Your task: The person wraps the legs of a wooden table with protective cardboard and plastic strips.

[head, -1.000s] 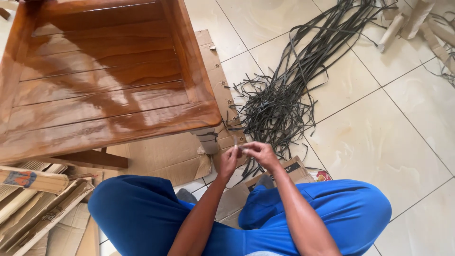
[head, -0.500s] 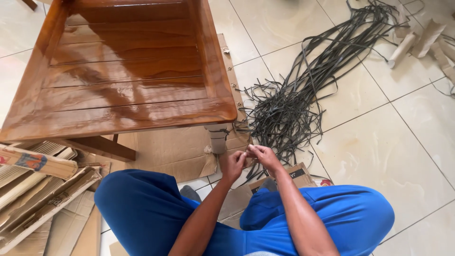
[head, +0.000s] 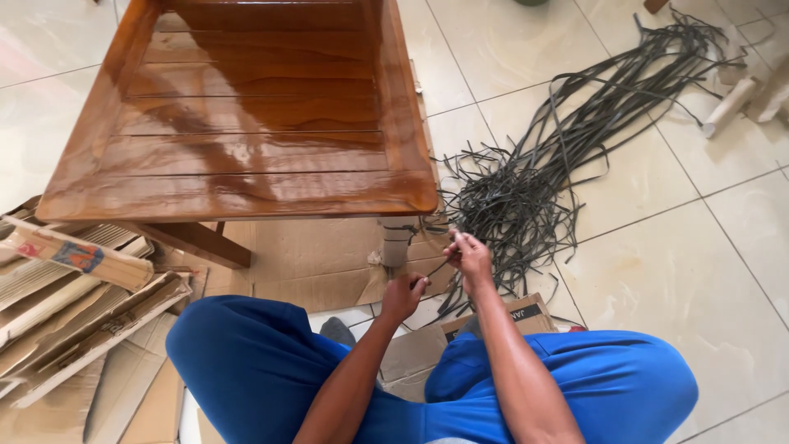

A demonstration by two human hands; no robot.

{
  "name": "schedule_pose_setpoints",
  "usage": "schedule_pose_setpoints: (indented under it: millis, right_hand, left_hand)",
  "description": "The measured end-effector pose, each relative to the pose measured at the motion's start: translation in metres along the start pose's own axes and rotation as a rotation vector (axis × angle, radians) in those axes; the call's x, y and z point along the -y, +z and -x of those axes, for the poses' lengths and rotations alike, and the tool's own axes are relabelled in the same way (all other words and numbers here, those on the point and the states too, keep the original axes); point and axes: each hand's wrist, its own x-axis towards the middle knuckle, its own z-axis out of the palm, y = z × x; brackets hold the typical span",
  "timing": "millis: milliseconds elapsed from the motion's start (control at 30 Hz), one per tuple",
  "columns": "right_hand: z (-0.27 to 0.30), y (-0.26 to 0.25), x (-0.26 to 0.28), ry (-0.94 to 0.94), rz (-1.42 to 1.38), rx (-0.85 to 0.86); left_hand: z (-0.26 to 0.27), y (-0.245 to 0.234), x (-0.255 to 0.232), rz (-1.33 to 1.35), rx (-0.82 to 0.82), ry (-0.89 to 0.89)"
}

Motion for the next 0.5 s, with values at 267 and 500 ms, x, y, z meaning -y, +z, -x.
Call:
schedule_pose_setpoints:
  millis: [267,500]
  right_hand:
    - [-0.037,0.023,-0.013,-0.253,0.268,-0.013]
    - [-0.057,0.051,-0.006,-0.542,1.045,0.292]
  left_hand:
    - [-0.008,-0.036,0.019,-0.139,-0.452,-0.094]
    - [-0.022,-0.103,-0.078,0.090,-0.514,0.233]
